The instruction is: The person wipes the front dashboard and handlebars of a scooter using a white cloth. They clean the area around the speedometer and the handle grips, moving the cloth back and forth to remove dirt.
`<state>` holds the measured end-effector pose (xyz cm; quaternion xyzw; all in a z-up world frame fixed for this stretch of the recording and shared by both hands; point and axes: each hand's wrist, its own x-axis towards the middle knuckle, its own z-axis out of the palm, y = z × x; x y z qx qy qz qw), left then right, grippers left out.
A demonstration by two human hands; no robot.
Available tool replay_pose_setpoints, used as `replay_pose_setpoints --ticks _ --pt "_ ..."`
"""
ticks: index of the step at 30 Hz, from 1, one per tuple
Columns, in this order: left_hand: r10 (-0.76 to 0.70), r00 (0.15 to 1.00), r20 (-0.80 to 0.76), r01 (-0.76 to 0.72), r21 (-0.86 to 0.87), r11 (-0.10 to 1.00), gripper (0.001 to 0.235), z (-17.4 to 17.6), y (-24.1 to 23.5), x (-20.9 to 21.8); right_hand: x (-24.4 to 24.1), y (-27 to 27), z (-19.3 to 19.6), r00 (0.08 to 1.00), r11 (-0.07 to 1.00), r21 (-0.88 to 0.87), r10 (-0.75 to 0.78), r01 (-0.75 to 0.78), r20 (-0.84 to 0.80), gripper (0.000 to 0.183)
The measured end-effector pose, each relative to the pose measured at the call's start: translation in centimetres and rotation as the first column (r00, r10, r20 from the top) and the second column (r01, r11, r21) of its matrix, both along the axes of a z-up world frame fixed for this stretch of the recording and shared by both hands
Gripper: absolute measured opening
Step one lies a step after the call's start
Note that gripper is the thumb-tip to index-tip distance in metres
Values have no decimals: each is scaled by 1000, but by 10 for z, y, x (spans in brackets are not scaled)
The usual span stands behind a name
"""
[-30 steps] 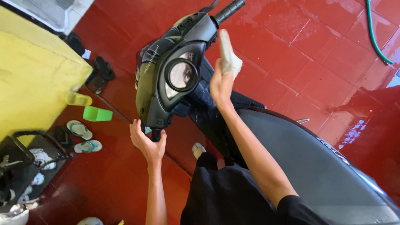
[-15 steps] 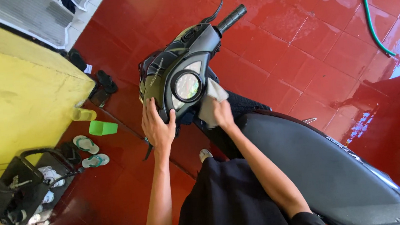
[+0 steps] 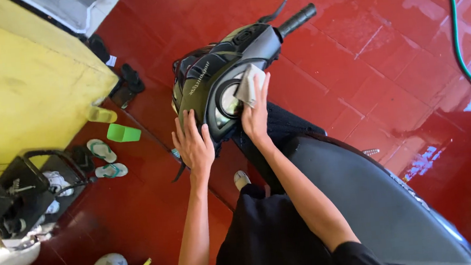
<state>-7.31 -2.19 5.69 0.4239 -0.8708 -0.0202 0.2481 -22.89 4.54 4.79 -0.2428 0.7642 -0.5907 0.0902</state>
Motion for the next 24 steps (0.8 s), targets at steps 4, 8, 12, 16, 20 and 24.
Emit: replay_pose_setpoints --ticks 4,8,12,16,20,24 --pt "22 999 27 -21 -17 1000 49 -2 1 0 6 19 56 966 1000 10 10 -13 260 56" --pt "18 999 48 -19 7 1000 49 1 2 0 -5 30 -19 842 986 154 -24 -70 539 62" --pt "19 998 61 -17 -19 1000 49 -4 -1 0 -25 32 -61 918 994 13 -104 108 384 47" --pt "27 998 60 -25 -36 999 49 -4 0 1 -38 9 12 982 975 -176 -107 134 158 30" --pt "23 998 66 -17 -82 997 50 2 2 0 -15 -15 -16 1000 990 -140 -8 4 -25 67" --pt "23 998 65 -17 -82 997 49 3 1 -2 2 0 8 1000 1000 24 -9 9 30 63"
